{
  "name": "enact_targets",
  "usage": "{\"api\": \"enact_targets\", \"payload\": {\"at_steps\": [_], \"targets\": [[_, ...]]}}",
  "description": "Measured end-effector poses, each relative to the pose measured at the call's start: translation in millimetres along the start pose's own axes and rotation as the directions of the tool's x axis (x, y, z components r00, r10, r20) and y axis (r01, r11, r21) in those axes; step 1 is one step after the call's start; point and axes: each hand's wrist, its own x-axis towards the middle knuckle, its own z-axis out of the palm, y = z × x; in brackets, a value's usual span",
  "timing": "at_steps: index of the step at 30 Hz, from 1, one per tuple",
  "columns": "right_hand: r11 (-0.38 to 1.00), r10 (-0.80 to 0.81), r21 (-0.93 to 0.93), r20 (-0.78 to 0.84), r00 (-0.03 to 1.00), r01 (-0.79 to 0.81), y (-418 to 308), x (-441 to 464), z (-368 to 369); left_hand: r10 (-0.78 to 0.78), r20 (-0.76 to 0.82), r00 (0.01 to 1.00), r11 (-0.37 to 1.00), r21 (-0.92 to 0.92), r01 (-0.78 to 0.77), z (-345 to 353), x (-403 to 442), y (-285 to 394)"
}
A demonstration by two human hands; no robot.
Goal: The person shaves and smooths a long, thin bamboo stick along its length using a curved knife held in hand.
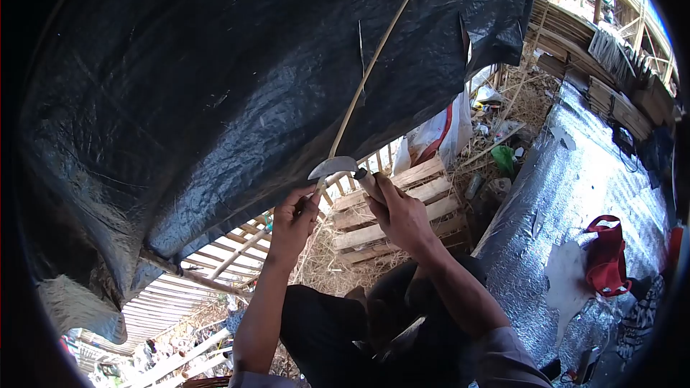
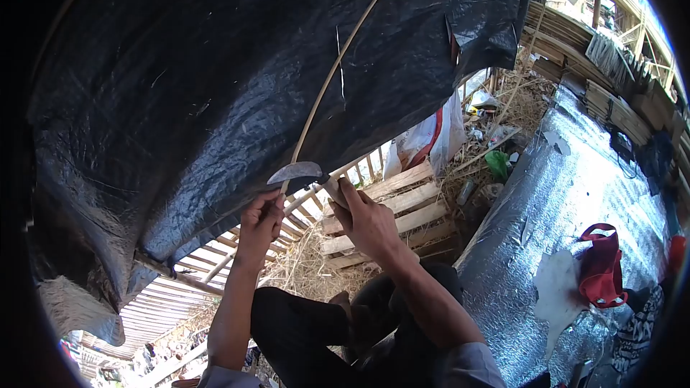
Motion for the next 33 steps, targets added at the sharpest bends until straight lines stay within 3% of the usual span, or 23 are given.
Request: {"api": "enact_targets", "payload": {"at_steps": [8, 20, 26, 29, 33], "targets": [[0.996, 0.076, 0.049, 0.041, 0.996, -0.078, 5, 10, 15, -0.029, -0.047, 0.998, 0.993, 0.112, 0.035, -5, 7, 0], [0.998, -0.009, 0.06, 0.078, 0.997, 0.004, -1, 8, 16, 0.131, -0.064, 0.989, 0.926, 0.363, -0.099, -13, -8, -3], [0.998, -0.055, 0.003, 0.04, 0.998, 0.055, 3, 4, 17, 0.325, -0.047, 0.944, 0.836, 0.482, -0.264, -9, -9, -5], [0.998, 0.052, -0.026, 0.095, 0.994, -0.05, -3, 7, 11, 0.372, -0.037, 0.928, 0.785, 0.547, -0.293, -7, -9, -5], [0.996, 0.067, -0.06, 0.097, 0.993, -0.062, 4, 7, 17, 0.386, -0.045, 0.921, 0.741, 0.611, -0.28, -6, -8, -5]]}}
